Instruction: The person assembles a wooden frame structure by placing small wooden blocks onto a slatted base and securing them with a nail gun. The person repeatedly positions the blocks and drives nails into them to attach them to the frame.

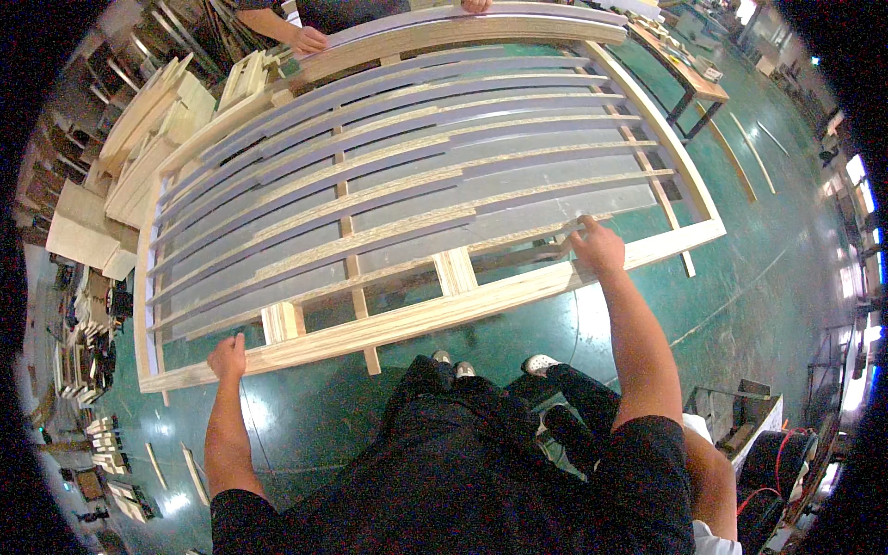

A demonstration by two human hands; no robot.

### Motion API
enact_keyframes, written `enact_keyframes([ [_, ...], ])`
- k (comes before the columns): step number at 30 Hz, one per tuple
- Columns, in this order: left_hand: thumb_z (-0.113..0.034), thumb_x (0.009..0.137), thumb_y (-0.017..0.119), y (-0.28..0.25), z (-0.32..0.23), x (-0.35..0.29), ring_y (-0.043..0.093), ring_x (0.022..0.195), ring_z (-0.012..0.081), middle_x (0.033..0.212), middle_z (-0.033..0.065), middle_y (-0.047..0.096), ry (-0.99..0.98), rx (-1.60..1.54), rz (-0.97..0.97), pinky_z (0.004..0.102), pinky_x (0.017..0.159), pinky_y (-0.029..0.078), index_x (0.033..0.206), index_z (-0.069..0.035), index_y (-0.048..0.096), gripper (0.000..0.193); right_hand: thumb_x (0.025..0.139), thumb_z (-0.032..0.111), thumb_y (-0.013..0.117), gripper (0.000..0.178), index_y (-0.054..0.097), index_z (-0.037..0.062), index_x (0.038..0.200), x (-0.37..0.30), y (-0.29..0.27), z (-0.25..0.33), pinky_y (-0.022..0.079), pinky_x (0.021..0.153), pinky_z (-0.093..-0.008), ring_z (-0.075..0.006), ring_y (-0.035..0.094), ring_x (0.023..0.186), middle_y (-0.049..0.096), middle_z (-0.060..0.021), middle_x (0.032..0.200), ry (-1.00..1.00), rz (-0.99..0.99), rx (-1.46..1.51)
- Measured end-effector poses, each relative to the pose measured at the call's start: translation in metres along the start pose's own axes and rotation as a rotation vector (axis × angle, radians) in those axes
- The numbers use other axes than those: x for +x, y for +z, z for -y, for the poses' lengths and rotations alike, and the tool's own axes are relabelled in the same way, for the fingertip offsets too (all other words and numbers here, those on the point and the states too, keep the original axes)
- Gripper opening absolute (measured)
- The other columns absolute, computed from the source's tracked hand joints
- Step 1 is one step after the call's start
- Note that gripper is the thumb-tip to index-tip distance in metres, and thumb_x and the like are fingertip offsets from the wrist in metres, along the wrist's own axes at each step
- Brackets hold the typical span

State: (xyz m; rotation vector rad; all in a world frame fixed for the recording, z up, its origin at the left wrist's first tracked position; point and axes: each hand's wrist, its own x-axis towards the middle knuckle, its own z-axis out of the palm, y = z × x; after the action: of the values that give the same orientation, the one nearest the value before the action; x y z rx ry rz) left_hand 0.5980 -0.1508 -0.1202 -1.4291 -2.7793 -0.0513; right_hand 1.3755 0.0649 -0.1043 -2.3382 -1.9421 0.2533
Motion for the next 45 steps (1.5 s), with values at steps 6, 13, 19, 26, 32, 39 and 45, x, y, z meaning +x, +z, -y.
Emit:
enact_keyframes([
  [6, -0.053, 0.099, 0.053, 0.009, 0.011, 0.004, 0.066, 0.086, 0.0351, 0.082, 0.0144, 0.071, 0.007, 0.006, -0.010, 0.0453, 0.098, 0.041, 0.073, -0.009, 0.068, 0.054, 0.091, 0.046, 0.063, 0.049, 0.064, 0.0238, 0.135, 0.003, 0.003, -0.004, 0.055, 0.093, -0.0496, -0.0393, 0.069, 0.109, 0.073, -0.0186, 0.117, 0.000, 0.008, 0.014],
  [13, -0.054, 0.100, 0.051, 0.012, 0.012, 0.003, 0.066, 0.086, 0.0354, 0.082, 0.0151, 0.071, 0.023, -0.009, -0.020, 0.0457, 0.098, 0.039, 0.072, -0.009, 0.067, 0.055, 0.092, 0.047, 0.063, 0.049, 0.064, 0.0240, 0.135, 0.000, -0.001, 0.000, 0.055, 0.092, -0.0498, -0.0396, 0.069, 0.107, 0.074, -0.0191, 0.115, 0.018, 0.021, 0.009],
  [19, -0.054, 0.100, 0.050, 0.007, 0.010, 0.003, 0.066, 0.085, 0.0354, 0.080, 0.0147, 0.070, 0.020, -0.013, 0.031, 0.0447, 0.098, 0.038, 0.072, -0.009, 0.067, 0.056, 0.092, 0.049, 0.061, 0.055, 0.062, 0.0173, 0.137, -0.001, -0.003, 0.001, 0.055, 0.092, -0.0503, -0.0391, 0.071, 0.105, 0.075, -0.0193, 0.111, 0.015, 0.030, 0.009],
  [26, -0.055, 0.099, 0.050, 0.006, 0.011, 0.005, 0.067, 0.085, 0.0349, 0.078, 0.0140, 0.070, 0.005, -0.020, 0.054, 0.0446, 0.098, 0.038, 0.073, -0.010, 0.068, 0.055, 0.092, 0.050, 0.064, 0.050, 0.064, 0.0157, 0.129, -0.001, -0.001, 0.001, 0.055, 0.091, -0.0505, -0.0407, 0.070, 0.106, 0.074, -0.0201, 0.110, 0.029, 0.014, 0.009],
  [32, -0.056, 0.099, 0.051, 0.006, 0.009, 0.002, 0.066, 0.083, 0.0348, 0.077, 0.0136, 0.070, -0.004, -0.034, 0.054, 0.0445, 0.099, 0.038, 0.073, -0.011, 0.067, 0.055, 0.094, 0.049, 0.062, 0.047, 0.065, 0.0144, 0.126, 0.001, 0.006, -0.006, 0.055, 0.089, -0.0512, -0.0414, 0.070, 0.104, 0.074, -0.0209, 0.108, -0.001, -0.029, 0.009],
  [39, -0.056, 0.100, 0.049, 0.012, 0.016, 0.003, 0.066, 0.083, 0.0348, 0.079, 0.0133, 0.070, 0.026, -0.023, 0.025, 0.0456, 0.098, 0.039, 0.074, -0.010, 0.067, 0.056, 0.093, 0.043, 0.064, 0.044, 0.065, 0.0139, 0.125, 0.006, 0.008, -0.007, 0.053, 0.088, -0.0515, -0.0402, 0.069, 0.103, 0.072, -0.0205, 0.109, 0.041, 0.033, 0.028],
  [45, -0.058, 0.100, 0.046, 0.013, 0.016, 0.005, 0.067, 0.087, 0.0342, 0.083, 0.0123, 0.072, 0.004, 0.024, 0.040, 0.0461, 0.100, 0.039, 0.079, -0.011, 0.072, 0.058, 0.081, 0.015, 0.073, 0.049, 0.064, 0.0160, 0.129, 0.001, 0.005, 0.027, 0.039, 0.108, -0.0529, -0.0347, 0.052, 0.126, 0.057, -0.0107, 0.128, -0.546, -0.500, -0.005],
])
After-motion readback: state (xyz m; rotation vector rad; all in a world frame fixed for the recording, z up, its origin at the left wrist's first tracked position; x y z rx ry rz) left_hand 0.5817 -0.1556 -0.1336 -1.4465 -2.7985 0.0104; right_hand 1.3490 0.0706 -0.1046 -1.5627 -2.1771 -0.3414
